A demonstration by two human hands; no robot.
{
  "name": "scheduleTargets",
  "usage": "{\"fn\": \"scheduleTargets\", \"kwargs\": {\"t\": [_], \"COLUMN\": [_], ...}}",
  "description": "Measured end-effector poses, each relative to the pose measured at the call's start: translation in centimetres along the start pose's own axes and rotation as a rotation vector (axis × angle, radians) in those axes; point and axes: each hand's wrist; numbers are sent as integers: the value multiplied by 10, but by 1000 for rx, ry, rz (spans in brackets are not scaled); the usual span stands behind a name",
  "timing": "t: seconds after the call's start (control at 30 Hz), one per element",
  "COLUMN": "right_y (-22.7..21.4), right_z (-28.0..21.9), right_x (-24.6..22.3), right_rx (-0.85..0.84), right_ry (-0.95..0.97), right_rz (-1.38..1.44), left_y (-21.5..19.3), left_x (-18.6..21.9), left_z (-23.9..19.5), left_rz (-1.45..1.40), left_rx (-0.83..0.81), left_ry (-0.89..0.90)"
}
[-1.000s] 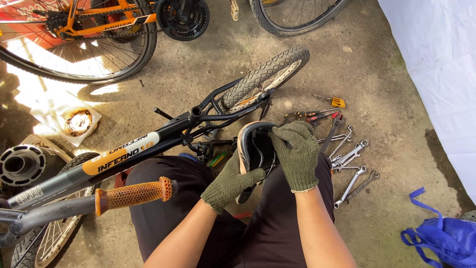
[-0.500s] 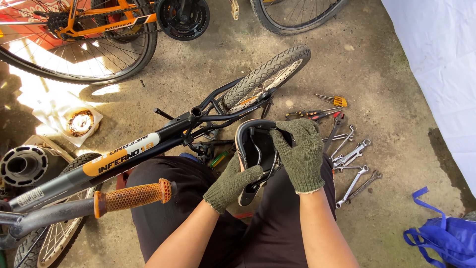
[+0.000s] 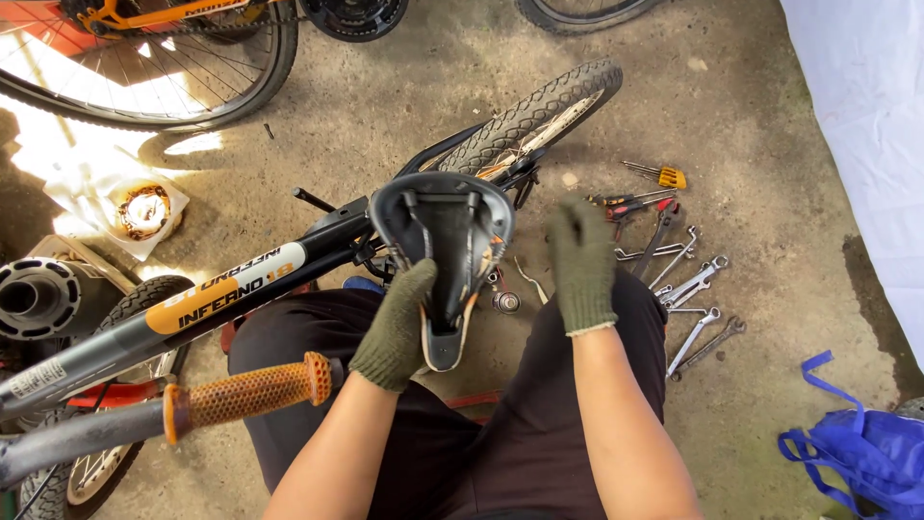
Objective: The person cleans a bicycle seat with a cloth and then uses a screwdriver to tighten the screws underneath the seat. The person is sitting on the ground while performing the task.
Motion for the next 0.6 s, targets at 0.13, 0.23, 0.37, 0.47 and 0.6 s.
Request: {"fn": "scheduleTargets", "kwargs": {"t": [0.13, 0.23, 0.37, 0.47, 0.6], "right_y": [81, 111, 123, 134, 159], "right_z": [11, 1, -6, -7, 17], "right_x": [66, 69, 24, 12, -6], "right_rx": [-396, -693, -1038, -1035, -978], "right_ry": [-3, 80, -218, -216, -239], "right_rz": [-236, -381, -820, -728, -604], "left_y": [-7, -2, -34, -87, -139], "left_x": [12, 20, 15, 5, 11], "left_z": [-4, -7, 4, 17, 42], "left_rz": [-49, -129, -259, -391, -333], "left_rx": [-23, 134, 221, 342, 330], "left_ry": [106, 185, 68, -43, -12]}}
Point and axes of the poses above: each hand's wrist, its own z-axis towards the middle knuckle, its own y-axis out of the palm, x = y × z, and after that the axes turned 10 degrees about -x, right-handed
